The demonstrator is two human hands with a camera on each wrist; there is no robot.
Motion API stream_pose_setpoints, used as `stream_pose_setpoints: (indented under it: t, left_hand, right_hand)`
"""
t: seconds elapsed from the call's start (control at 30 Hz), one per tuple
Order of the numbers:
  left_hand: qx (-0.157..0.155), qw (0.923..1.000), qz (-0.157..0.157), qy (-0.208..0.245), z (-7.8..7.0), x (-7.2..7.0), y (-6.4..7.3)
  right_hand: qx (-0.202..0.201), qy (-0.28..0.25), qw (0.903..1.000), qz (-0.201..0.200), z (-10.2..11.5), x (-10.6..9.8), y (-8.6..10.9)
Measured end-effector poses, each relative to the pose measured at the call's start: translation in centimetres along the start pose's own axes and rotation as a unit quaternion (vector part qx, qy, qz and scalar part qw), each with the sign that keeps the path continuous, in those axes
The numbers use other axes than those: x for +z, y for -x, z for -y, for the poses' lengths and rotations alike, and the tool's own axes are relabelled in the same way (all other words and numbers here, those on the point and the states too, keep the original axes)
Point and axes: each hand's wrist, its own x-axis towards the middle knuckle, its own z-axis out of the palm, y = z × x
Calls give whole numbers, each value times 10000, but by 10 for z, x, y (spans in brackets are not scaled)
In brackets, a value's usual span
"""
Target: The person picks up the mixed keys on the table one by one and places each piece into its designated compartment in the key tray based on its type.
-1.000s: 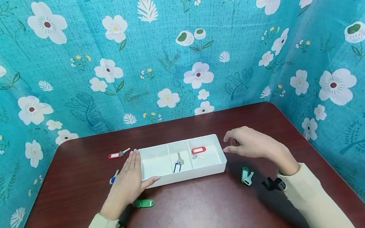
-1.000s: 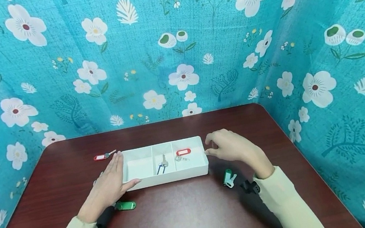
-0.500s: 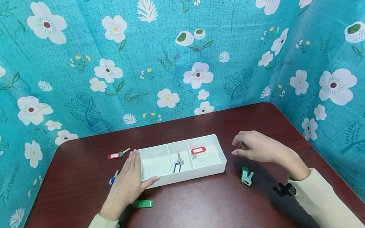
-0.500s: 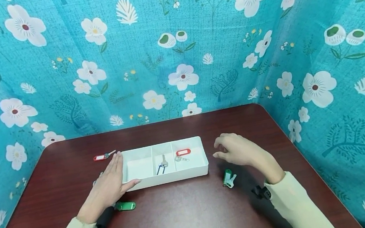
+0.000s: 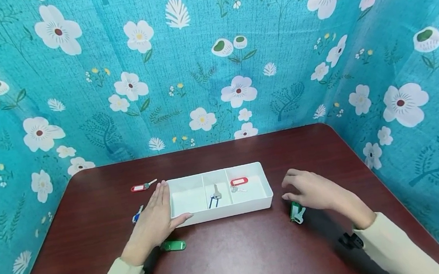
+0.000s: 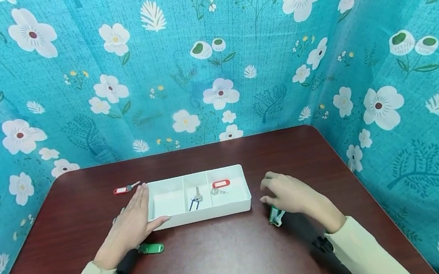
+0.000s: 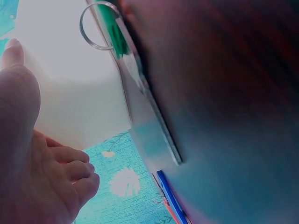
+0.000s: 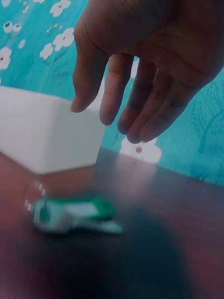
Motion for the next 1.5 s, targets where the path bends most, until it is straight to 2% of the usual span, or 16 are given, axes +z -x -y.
stream_pose_setpoints:
  t: [0.3,0.47,0.73,0.93,1.23,1.5]
  left_hand:
    - [2,10000,45,11,0,0,-1]
    - [11,10000,-14,-31,-1,-1,-3]
    - [-39,9998,168,-22,-2,-1,-5]
    - [-1,9999,172,-11,-3,0,-5]
    - [7,10000,61,4,1,-1,-3]
    - [-25,9998,142,113,-1,0,-2]
  right_hand:
    - [30,108,9999,0,-10,14,12]
    - [-93,89,9998,-148,-11,23,15]
    - [-274,76,9992,-280,-11,39,22]
    - [-360,205,9984,-381,-15,49,28]
    - [-332,186,9991,-194,-17,56,32]
    - [-299,65,9995,9,-23,54,42]
